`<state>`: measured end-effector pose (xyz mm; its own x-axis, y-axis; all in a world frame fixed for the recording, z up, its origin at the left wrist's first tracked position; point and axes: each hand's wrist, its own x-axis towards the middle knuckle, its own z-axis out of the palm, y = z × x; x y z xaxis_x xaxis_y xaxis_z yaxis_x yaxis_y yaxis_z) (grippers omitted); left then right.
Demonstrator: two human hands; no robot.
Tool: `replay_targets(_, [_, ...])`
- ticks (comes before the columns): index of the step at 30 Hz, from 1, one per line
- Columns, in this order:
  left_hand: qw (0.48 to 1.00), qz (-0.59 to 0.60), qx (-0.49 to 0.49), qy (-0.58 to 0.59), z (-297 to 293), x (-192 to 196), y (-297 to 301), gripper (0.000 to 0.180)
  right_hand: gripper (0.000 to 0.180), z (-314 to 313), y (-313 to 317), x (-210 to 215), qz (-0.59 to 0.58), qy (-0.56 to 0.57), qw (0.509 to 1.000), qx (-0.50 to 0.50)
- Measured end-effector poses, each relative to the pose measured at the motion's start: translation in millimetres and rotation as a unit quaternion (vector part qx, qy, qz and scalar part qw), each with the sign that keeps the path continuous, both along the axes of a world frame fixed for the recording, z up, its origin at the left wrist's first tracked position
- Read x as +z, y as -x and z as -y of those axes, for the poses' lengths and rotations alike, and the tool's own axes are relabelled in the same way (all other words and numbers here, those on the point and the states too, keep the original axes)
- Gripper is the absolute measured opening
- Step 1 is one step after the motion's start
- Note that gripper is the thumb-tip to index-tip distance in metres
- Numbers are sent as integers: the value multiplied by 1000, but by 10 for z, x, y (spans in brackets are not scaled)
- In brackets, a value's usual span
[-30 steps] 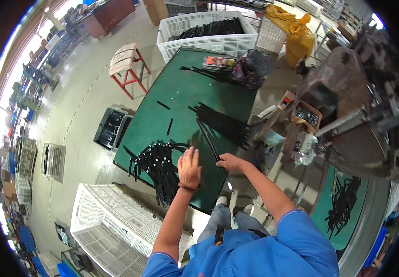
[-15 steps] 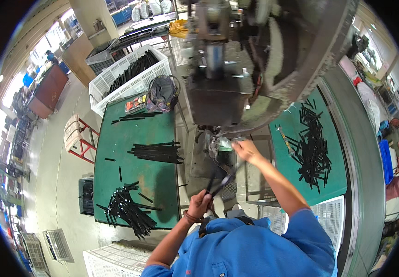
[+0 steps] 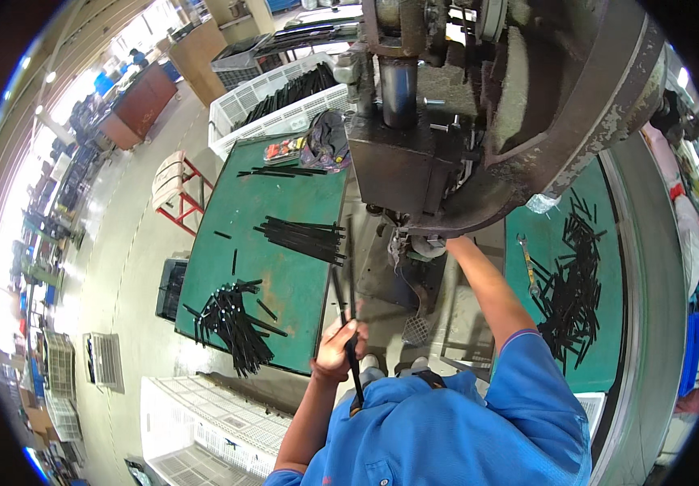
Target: The person repeatedly picks up black rods from a green table, inserts them into a machine, and removes the assembled units. The person places the finished assemblies on the table and continues the cycle.
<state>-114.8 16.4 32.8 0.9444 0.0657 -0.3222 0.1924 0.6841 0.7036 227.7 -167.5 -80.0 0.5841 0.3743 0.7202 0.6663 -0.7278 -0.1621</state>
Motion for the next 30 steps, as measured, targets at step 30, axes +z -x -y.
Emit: replay_targets(30, [994,-53,-82,38,227,93,-751,27,14,-397,1144,768,-119,-216,952,184])
